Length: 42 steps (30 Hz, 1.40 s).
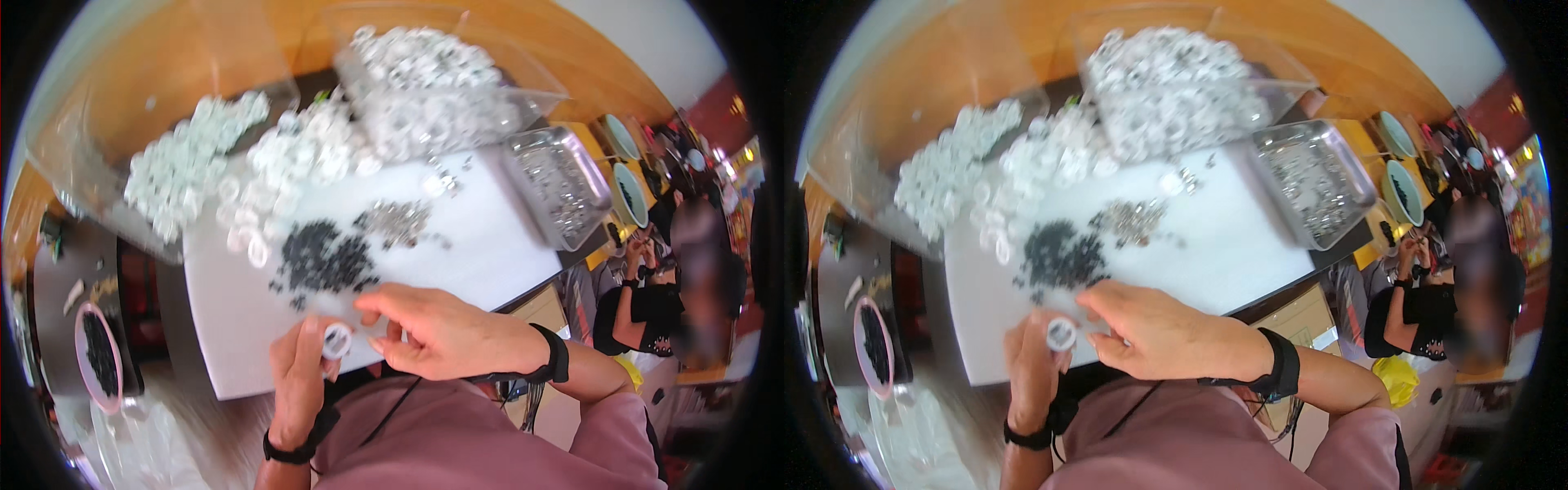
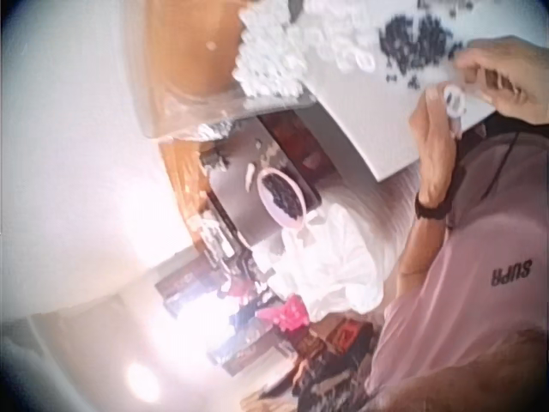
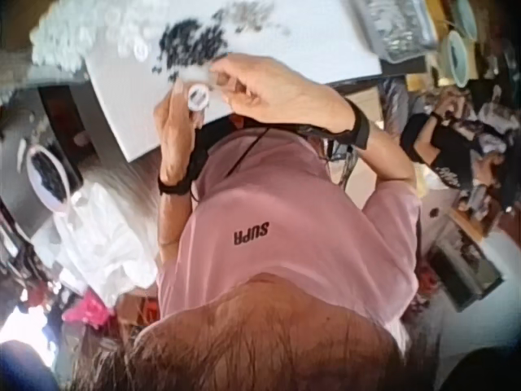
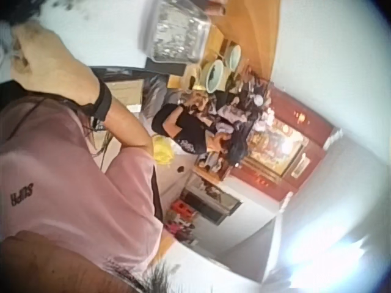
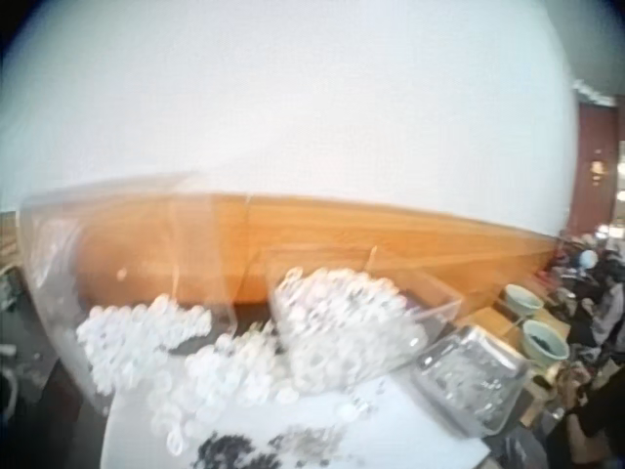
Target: Assembling small plastic and metal components at a workbench.
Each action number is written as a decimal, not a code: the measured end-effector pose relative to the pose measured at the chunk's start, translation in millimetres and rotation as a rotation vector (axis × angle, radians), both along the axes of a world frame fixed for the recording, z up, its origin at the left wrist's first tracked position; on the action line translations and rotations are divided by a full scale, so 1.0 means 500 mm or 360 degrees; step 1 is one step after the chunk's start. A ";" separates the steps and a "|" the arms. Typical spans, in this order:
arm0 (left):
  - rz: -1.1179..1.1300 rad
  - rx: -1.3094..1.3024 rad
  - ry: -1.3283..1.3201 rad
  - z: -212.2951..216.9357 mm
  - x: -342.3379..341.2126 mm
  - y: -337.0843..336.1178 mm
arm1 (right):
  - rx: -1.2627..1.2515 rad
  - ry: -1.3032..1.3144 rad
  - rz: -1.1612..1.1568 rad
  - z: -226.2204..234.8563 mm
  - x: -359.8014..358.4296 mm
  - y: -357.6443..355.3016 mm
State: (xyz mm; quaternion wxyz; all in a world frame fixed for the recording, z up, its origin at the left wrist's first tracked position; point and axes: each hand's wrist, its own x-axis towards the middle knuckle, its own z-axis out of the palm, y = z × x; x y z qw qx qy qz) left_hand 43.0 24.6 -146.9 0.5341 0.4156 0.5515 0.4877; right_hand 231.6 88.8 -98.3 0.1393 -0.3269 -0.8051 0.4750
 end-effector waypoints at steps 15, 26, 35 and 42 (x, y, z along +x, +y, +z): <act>0.0039 -0.0246 -0.0050 0.032 0.012 0.004 | 0.1368 -0.1113 -0.1041 0.245 0.468 0.337; 0.0166 -0.0024 0.0604 0.034 0.036 0.016 | 0.0854 -0.0698 -0.0637 0.016 0.541 0.604; 0.0093 -0.0022 0.0692 -0.021 -0.019 0.007 | 0.0772 -0.0842 -0.1019 -0.012 0.545 0.610; 0.0288 -0.0451 0.0234 0.066 0.081 0.027 | 0.0715 -0.0727 -0.1024 -0.029 0.556 0.608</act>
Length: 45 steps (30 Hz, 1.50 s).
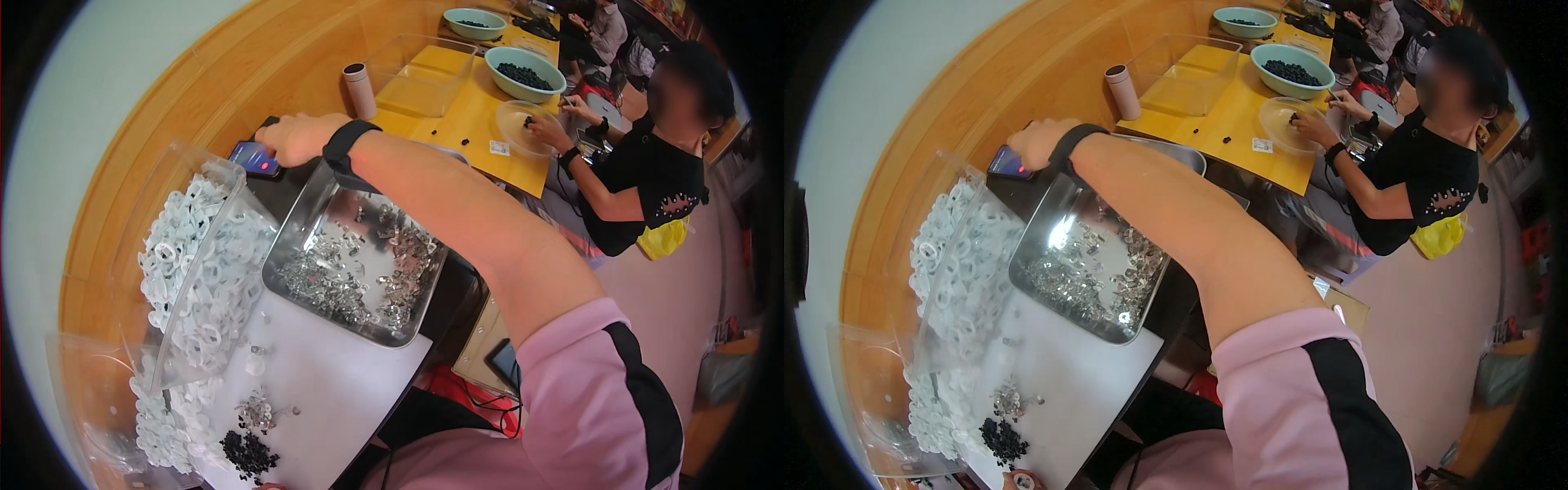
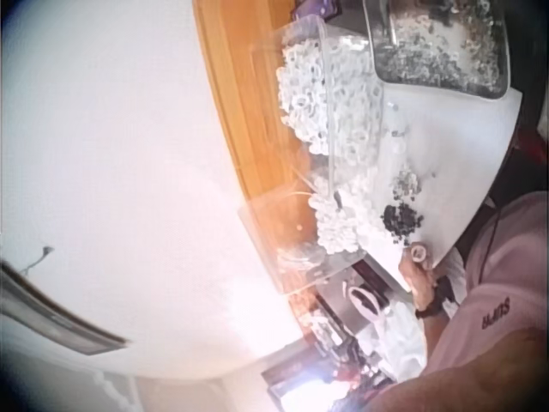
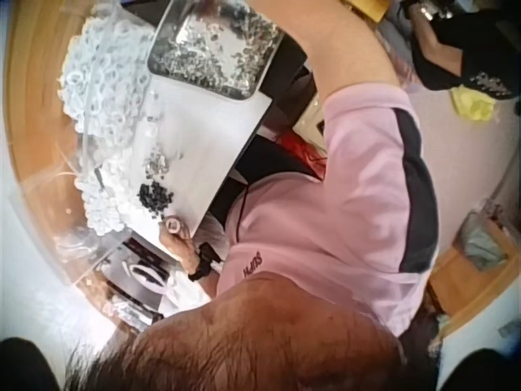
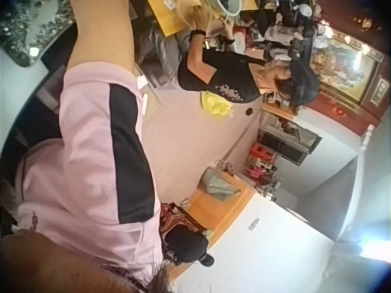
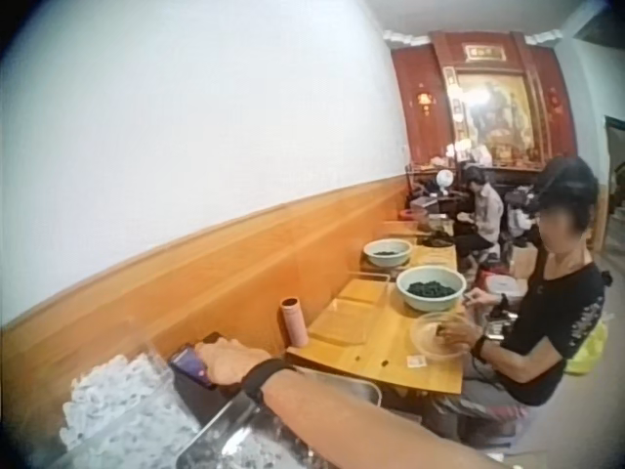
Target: Assembling small plastic and metal components at a workbench.
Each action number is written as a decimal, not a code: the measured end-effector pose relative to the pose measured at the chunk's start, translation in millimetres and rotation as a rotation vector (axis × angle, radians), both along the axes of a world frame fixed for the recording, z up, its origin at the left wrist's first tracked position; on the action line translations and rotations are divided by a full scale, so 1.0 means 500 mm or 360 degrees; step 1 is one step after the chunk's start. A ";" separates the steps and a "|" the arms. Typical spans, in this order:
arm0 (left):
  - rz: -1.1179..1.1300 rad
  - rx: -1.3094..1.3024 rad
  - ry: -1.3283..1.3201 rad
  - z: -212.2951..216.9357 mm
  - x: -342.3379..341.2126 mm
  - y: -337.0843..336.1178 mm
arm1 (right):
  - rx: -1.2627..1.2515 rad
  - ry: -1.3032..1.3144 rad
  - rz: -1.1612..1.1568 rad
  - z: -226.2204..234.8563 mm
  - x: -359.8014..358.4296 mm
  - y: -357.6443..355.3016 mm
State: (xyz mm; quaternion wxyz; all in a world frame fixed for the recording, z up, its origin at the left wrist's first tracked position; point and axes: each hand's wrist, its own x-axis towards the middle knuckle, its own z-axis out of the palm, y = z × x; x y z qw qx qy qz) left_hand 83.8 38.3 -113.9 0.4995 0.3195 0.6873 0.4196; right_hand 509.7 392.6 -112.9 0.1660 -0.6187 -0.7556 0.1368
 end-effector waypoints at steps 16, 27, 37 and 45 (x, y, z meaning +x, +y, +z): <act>0.0110 0.0005 0.0058 -0.010 -0.001 -0.002 | -0.0010 -0.0196 0.0096 0.008 -0.027 0.017; 0.0094 -0.0002 0.0123 0.006 0.017 0.001 | 0.0007 -0.0231 0.0144 -0.007 -0.029 0.063; 0.0124 -0.0066 0.0119 0.008 0.017 0.004 | -0.0031 -0.0391 0.0182 0.000 -0.033 0.080; 0.0058 0.0045 0.0063 -0.009 -0.004 0.000 | -0.0179 -0.0393 0.0148 0.021 -0.047 0.058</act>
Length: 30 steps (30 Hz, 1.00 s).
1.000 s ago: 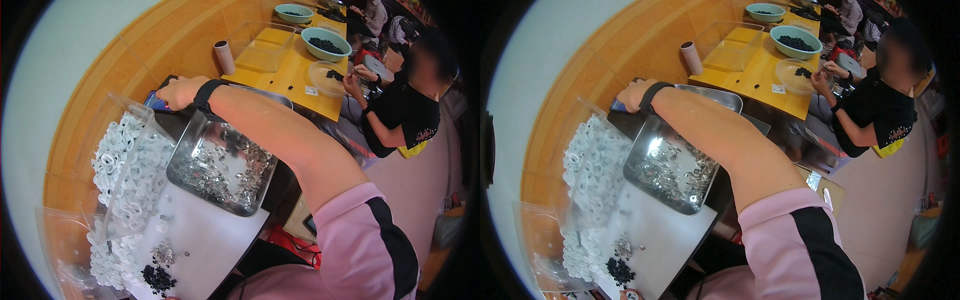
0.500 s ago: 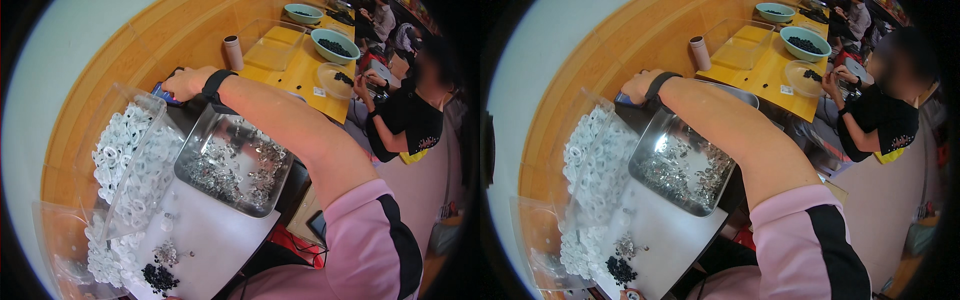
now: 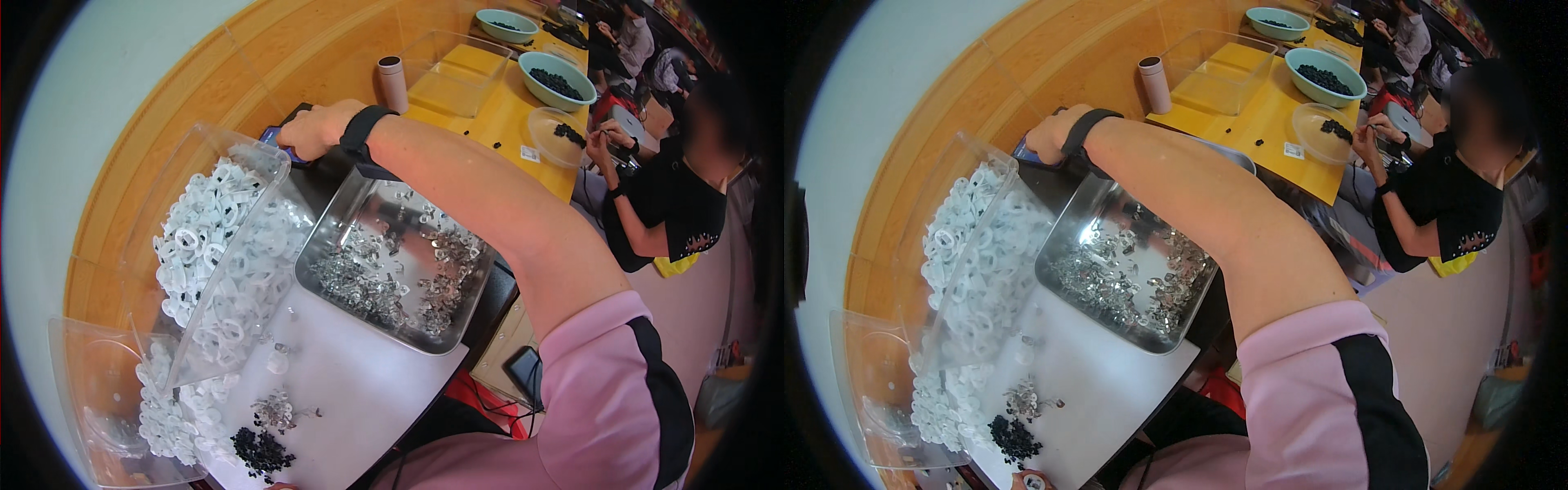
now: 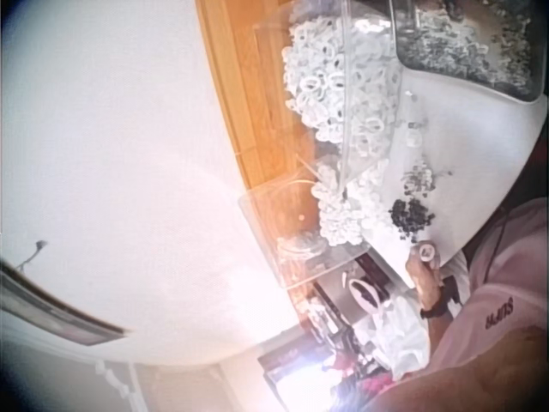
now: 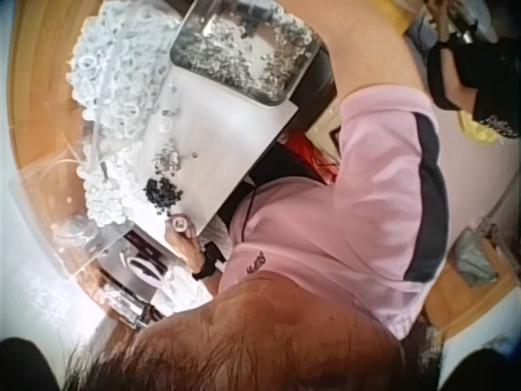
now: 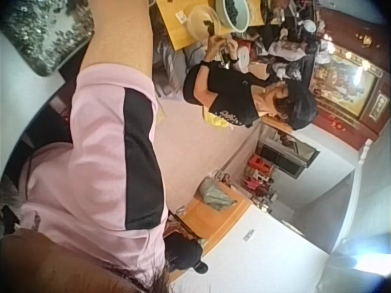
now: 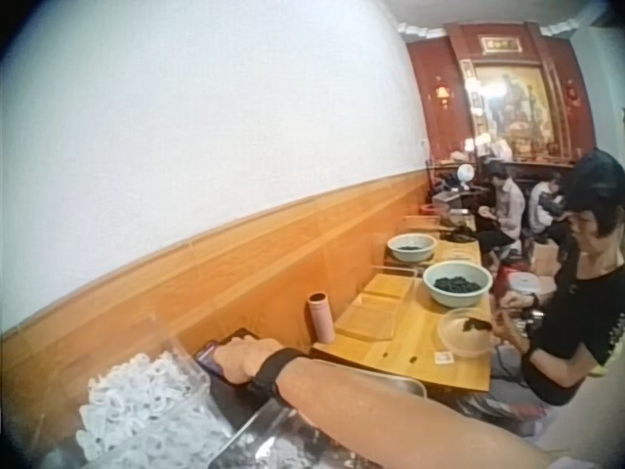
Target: Assembling small plastic and metal components at a workbench.
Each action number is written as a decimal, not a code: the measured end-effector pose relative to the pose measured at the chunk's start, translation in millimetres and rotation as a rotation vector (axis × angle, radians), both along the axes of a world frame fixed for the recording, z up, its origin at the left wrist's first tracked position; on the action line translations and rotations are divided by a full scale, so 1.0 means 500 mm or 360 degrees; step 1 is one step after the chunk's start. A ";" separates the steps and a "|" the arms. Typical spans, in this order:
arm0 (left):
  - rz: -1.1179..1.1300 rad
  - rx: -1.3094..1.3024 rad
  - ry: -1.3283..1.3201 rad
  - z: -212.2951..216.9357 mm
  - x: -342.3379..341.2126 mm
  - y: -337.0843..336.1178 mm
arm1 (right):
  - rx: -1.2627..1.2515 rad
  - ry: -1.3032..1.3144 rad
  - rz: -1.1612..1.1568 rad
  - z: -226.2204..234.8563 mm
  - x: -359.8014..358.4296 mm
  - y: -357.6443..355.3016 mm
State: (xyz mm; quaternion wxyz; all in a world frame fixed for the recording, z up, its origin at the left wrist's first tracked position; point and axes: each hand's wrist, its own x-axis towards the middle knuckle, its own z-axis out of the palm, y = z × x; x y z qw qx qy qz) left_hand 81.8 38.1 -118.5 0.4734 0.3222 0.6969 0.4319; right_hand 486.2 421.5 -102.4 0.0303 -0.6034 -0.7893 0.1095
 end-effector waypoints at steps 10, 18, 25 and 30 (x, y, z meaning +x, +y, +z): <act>0.0061 -0.0020 0.0008 -0.001 -0.001 0.000 | 0.0078 -0.0030 -0.0070 -0.025 -0.017 0.029; -0.0032 0.0030 0.0080 0.007 0.016 0.003 | 0.0132 0.0144 0.0028 0.004 0.041 0.015; 0.0032 0.0006 0.0018 -0.002 -0.012 -0.005 | -0.0035 0.0324 -0.0081 0.132 0.083 -0.188; 0.0046 0.0147 -0.0228 -0.026 -0.035 -0.009 | 0.0132 0.0427 -0.0056 0.160 0.087 -0.329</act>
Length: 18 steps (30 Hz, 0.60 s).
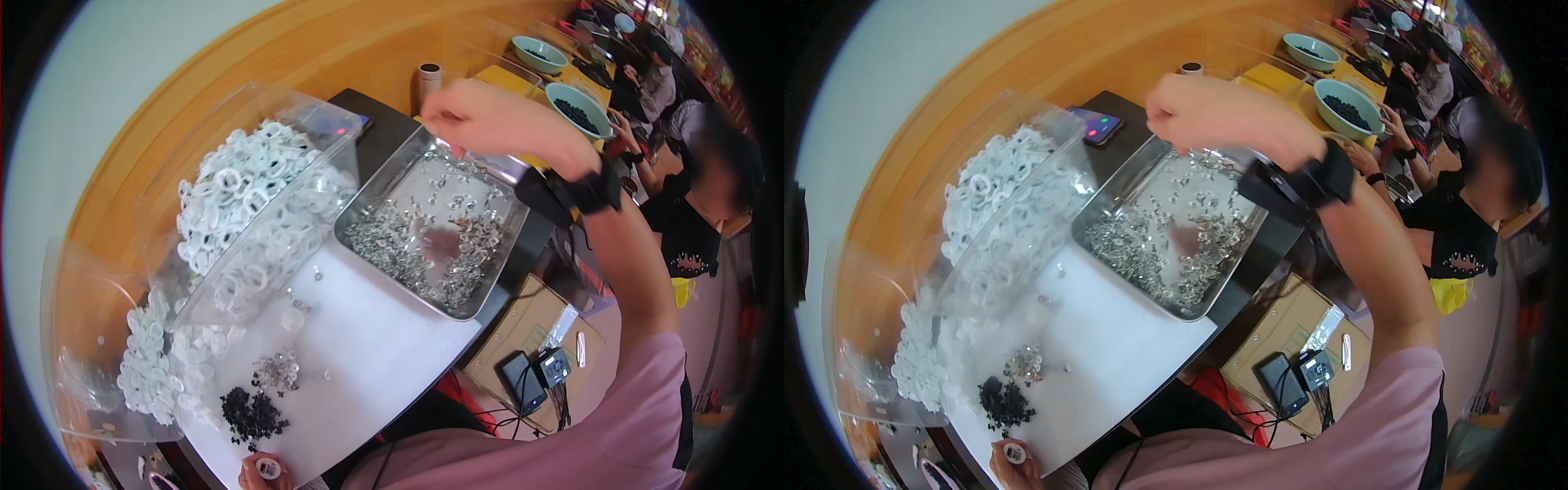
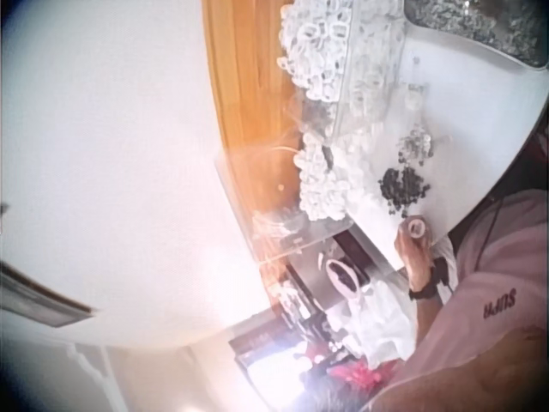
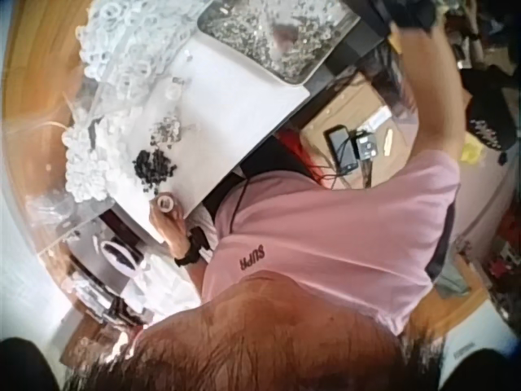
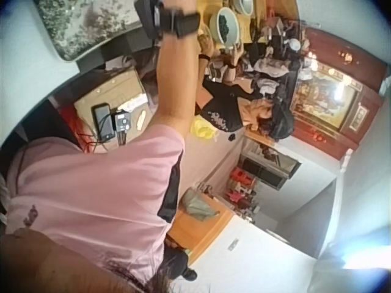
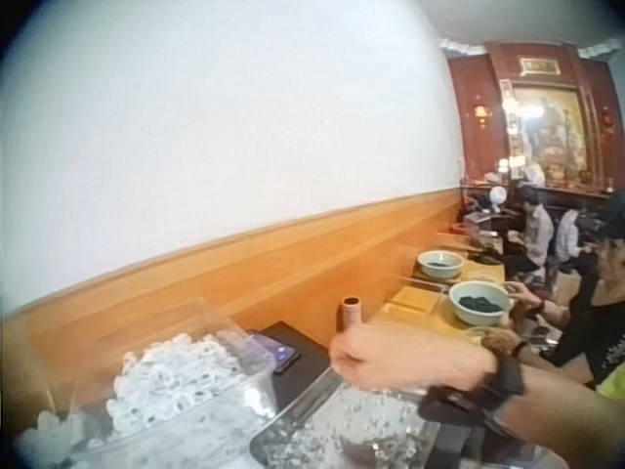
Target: Assembling small plastic and metal components at a workbench.
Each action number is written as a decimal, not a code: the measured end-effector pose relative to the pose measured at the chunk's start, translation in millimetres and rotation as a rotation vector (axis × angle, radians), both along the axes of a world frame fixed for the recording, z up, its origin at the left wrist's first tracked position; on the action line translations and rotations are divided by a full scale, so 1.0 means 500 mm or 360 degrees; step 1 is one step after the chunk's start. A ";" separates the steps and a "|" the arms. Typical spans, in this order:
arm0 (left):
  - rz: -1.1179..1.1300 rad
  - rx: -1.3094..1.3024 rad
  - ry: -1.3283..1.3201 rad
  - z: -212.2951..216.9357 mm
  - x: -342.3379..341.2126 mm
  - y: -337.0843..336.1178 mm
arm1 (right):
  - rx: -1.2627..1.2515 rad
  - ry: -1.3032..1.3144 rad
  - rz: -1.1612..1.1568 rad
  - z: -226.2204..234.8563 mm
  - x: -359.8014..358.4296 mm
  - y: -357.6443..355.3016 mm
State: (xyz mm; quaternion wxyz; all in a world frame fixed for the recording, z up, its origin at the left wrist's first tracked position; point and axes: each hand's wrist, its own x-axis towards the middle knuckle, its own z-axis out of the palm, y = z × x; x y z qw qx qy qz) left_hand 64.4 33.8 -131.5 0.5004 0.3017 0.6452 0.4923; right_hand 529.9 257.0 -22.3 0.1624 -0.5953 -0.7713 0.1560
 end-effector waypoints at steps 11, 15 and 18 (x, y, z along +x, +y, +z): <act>-0.0072 0.0143 -0.0167 -0.034 -0.041 -0.013 | -0.0101 0.0148 0.0416 0.037 -0.205 -0.127; -0.0012 0.0215 -0.0086 -0.035 -0.027 -0.008 | -0.0259 0.0283 0.0563 0.084 -0.254 -0.161; -0.0116 0.0226 -0.0170 -0.031 -0.031 -0.009 | -0.0404 0.0256 0.0708 0.088 -0.289 -0.181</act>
